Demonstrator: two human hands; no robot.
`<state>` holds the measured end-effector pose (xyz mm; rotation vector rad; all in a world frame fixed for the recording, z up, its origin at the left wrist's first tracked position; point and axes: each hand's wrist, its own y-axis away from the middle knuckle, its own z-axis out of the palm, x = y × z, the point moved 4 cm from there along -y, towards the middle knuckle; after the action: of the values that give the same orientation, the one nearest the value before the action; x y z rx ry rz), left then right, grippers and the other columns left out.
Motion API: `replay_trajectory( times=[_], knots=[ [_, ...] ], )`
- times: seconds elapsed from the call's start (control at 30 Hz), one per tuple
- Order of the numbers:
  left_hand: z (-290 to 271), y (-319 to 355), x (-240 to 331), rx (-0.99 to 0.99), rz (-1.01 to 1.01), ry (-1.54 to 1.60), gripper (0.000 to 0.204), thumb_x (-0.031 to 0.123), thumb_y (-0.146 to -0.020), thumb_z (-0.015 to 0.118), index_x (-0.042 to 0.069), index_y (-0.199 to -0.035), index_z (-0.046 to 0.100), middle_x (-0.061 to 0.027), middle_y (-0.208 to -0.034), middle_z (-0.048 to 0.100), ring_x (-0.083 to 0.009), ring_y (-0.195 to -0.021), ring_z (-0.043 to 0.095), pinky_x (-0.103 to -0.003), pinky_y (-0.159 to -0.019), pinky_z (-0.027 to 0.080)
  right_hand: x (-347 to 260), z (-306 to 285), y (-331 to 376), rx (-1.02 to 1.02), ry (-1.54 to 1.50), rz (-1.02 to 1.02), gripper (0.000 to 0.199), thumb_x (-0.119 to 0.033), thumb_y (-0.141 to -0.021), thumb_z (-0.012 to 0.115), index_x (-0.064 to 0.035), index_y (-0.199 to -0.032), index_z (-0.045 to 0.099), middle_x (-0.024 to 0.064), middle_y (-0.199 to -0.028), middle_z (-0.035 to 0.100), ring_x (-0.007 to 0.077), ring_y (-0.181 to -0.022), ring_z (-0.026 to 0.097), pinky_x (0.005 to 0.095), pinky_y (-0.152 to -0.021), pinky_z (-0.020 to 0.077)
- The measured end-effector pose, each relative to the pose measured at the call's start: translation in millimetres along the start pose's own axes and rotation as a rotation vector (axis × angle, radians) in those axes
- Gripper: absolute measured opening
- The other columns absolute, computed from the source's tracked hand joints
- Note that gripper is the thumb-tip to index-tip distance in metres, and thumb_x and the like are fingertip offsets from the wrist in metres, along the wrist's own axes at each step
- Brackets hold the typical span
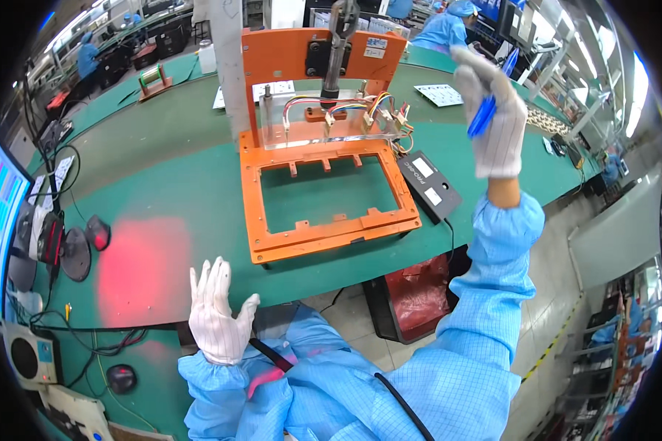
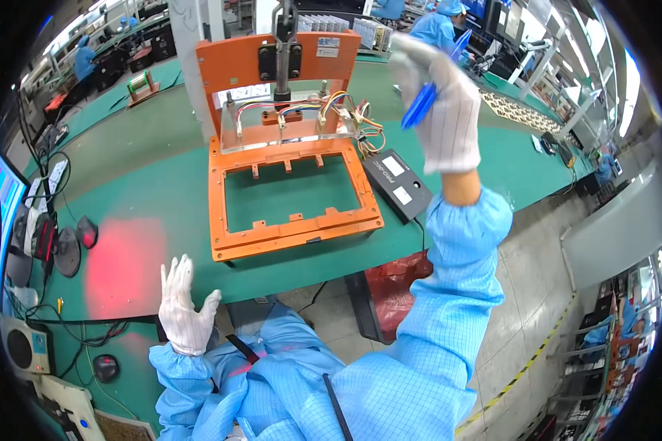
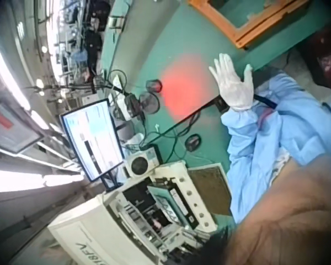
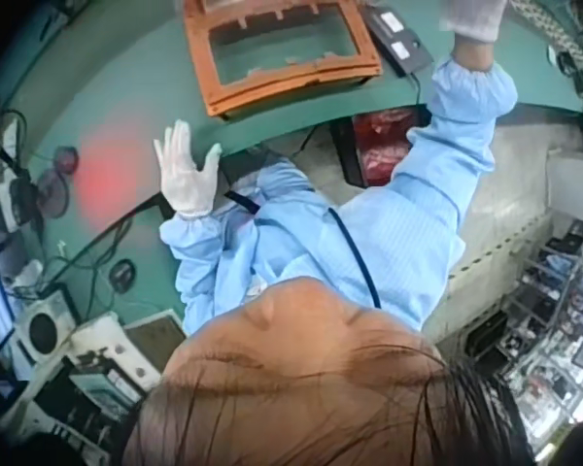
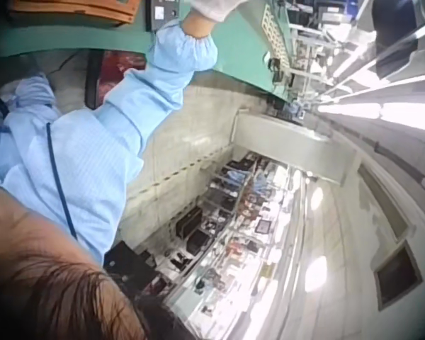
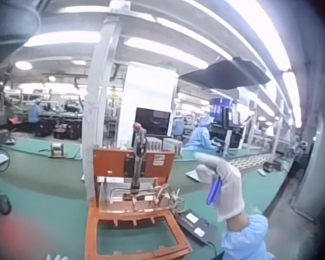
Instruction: Testing and inspecting printed circuit boards using specialized testing machinery and a pen for marking.
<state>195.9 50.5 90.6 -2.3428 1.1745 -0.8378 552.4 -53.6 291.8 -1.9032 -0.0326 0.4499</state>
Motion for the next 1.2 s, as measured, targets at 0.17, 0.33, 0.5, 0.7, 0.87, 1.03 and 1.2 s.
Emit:
replay_trajectory(
  times=[0.17,0.33,0.5,0.7,0.87,1.03,1.2],
  knots=[
    [-1,24,-17,0.04,-0.022,-0.025,0.07,0.009,-0.067,0.08,0.005,-0.13,0.05,-0.017,-0.128,0.058,-0.0382,-0.123,0.051,-0.055,-0.111,0.033,-57,62,87,-0.398,-0.23,-0.095,0.033,-0.018,-0.077,0.068,-0.0131,-0.109,0.066,0.0037,-0.1,0.064,0.0234,-0.091,0.061,0.038,-0.084,0.0474],
    [-16,56,-34,0.108,-0.088,-0.05,0.056,0.006,-0.072,0.076,0.006,-0.124,0.054,-0.0153,-0.124,0.06,-0.038,-0.12,0.054,-0.057,-0.11,0.033,-57,109,167,-0.633,0.216,-0.598,0.049,-0.027,-0.066,0.081,-0.0256,-0.112,0.062,0.0029,-0.117,0.059,0.035,-0.11,0.056,0.0607,-0.099,0.0426],
    [-55,105,-61,0.221,-0.224,-0.17,0.048,0.005,-0.075,0.072,0.006,-0.121,0.057,-0.014,-0.122,0.062,-0.0359,-0.12,0.054,-0.056,-0.109,0.034,-60,113,163,-0.625,0.144,-0.596,0.055,-0.032,-0.067,0.081,-0.0194,-0.115,0.056,0.0069,-0.12,0.058,0.0356,-0.114,0.054,0.0586,-0.102,0.0416],
    [-69,137,-79,0.227,-0.316,-0.234,0.041,0.008,-0.077,0.072,0.008,-0.117,0.062,-0.0114,-0.121,0.063,-0.0346,-0.12,0.054,-0.053,-0.11,0.035,-44,120,168,-0.673,0.213,-0.657,0.054,-0.006,-0.069,0.071,-0.0077,-0.121,0.055,0.0129,-0.115,0.063,0.0345,-0.111,0.059,0.0506,-0.102,0.0438],
    [-71,146,-70,0.253,-0.267,-0.26,0.032,0.009,-0.078,0.071,0.01,-0.109,0.065,-0.0092,-0.122,0.062,-0.0321,-0.121,0.054,-0.05,-0.111,0.035,-50,113,174,-0.71,0.24,-0.646,0.068,-0.001,-0.063,0.072,-0.0079,-0.128,0.053,0.0144,-0.124,0.06,0.0356,-0.117,0.057,0.0458,-0.098,0.0461],
    [-68,151,-70,0.253,-0.291,-0.253,0.028,0.013,-0.079,0.071,0.011,-0.107,0.067,-0.0092,-0.117,0.065,-0.0342,-0.116,0.057,-0.051,-0.108,0.038,-51,124,172,-0.69,0.178,-0.656,0.072,0.0,-0.059,0.074,-0.0081,-0.127,0.052,0.0161,-0.12,0.061,0.0366,-0.112,0.059,0.0472,-0.096,0.0481],
    [-89,139,-60,0.313,-0.29,-0.239,0.043,0.011,-0.078,0.072,0.007,-0.12,0.061,-0.0111,-0.123,0.063,-0.0334,-0.12,0.055,-0.046,-0.107,0.04,-87,120,153,-0.67,0.172,-0.57,0.066,-0.005,-0.062,0.076,-0.0051,-0.124,0.053,0.0174,-0.117,0.061,0.0383,-0.112,0.057,0.0499,-0.099,0.0444]
  ],
)
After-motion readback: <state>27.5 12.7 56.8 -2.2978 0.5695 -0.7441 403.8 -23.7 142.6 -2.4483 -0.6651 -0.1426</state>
